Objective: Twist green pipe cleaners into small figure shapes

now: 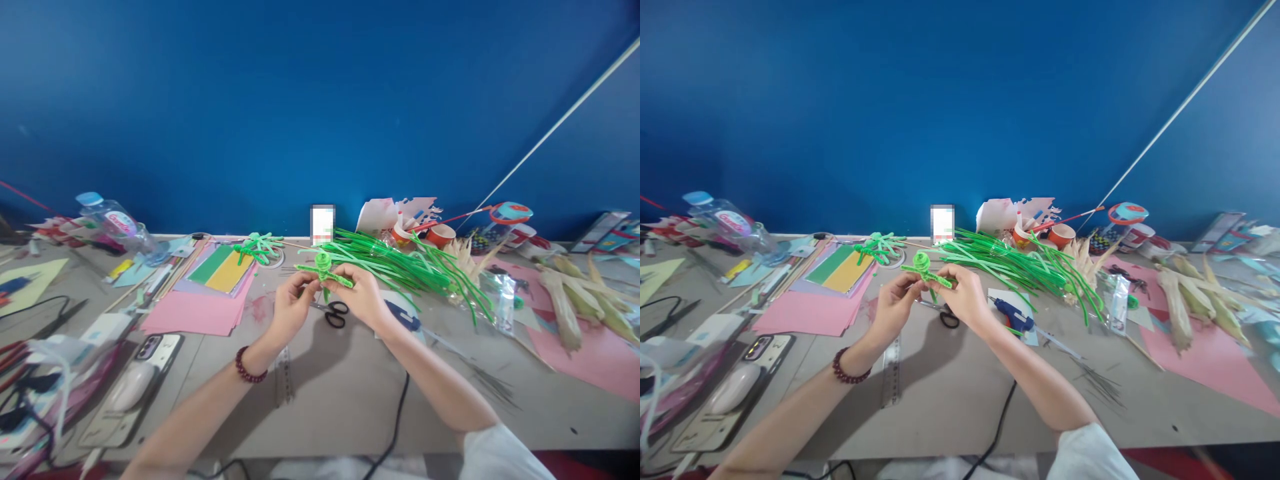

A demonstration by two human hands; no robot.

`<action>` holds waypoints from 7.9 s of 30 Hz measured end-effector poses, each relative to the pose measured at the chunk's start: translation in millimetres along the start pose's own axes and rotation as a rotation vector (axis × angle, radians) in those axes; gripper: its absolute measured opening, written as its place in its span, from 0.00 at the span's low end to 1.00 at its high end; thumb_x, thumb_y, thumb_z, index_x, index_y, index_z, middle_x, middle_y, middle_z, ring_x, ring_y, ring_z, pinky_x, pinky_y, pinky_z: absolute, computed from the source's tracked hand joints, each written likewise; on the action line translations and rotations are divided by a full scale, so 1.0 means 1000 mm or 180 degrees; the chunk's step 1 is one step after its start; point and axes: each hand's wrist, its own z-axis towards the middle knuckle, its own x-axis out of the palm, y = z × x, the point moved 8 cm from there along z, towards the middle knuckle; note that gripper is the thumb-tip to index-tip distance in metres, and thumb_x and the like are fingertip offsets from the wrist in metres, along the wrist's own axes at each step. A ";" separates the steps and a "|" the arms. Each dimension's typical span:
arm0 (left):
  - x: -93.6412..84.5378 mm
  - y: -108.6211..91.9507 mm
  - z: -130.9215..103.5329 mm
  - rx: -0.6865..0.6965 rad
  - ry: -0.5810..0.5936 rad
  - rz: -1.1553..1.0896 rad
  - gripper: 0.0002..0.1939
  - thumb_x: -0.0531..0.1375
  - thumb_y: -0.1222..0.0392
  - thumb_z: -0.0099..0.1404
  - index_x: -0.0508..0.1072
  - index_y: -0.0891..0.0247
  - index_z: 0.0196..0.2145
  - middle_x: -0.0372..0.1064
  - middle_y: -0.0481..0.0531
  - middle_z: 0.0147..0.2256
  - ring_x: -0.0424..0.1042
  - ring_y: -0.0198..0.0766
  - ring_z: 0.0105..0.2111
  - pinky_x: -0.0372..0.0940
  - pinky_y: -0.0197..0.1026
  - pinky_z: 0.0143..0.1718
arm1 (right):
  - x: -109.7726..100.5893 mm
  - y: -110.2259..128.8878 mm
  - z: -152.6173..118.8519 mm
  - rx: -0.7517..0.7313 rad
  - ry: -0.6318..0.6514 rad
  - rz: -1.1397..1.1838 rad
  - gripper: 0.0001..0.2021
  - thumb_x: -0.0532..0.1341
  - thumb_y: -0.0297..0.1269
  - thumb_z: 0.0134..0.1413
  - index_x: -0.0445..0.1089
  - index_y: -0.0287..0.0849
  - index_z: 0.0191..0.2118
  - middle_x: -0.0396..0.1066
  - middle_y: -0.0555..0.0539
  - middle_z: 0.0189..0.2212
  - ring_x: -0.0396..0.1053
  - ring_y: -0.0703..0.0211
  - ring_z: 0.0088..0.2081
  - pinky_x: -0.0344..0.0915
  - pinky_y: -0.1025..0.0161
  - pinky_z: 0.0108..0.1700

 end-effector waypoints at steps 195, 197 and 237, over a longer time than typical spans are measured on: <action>0.001 0.076 0.012 -0.1302 0.0111 -0.1250 0.09 0.68 0.59 0.50 0.73 0.63 0.28 0.66 0.45 0.23 0.62 0.29 0.22 0.57 0.34 0.27 | 0.024 -0.056 0.014 0.0740 0.0100 0.0809 0.08 0.62 0.40 0.44 0.66 0.40 0.27 0.70 0.51 0.24 0.66 0.64 0.26 0.60 0.67 0.29; 0.003 0.077 0.009 -0.1340 0.0119 -0.1284 0.10 0.67 0.58 0.50 0.72 0.64 0.27 0.64 0.44 0.21 0.61 0.28 0.20 0.56 0.34 0.25 | 0.017 -0.039 0.016 0.0283 0.0060 0.0274 0.06 0.59 0.38 0.48 0.66 0.40 0.28 0.72 0.48 0.27 0.69 0.60 0.31 0.62 0.65 0.34; 0.005 0.112 -0.003 -0.1452 0.0251 -0.1780 0.05 0.67 0.64 0.49 0.74 0.64 0.23 0.69 0.49 0.25 0.65 0.35 0.27 0.61 0.39 0.31 | 0.033 -0.080 -0.030 -0.0124 -0.0462 -0.0407 0.11 0.57 0.41 0.55 0.74 0.41 0.33 0.75 0.47 0.28 0.71 0.57 0.29 0.64 0.65 0.32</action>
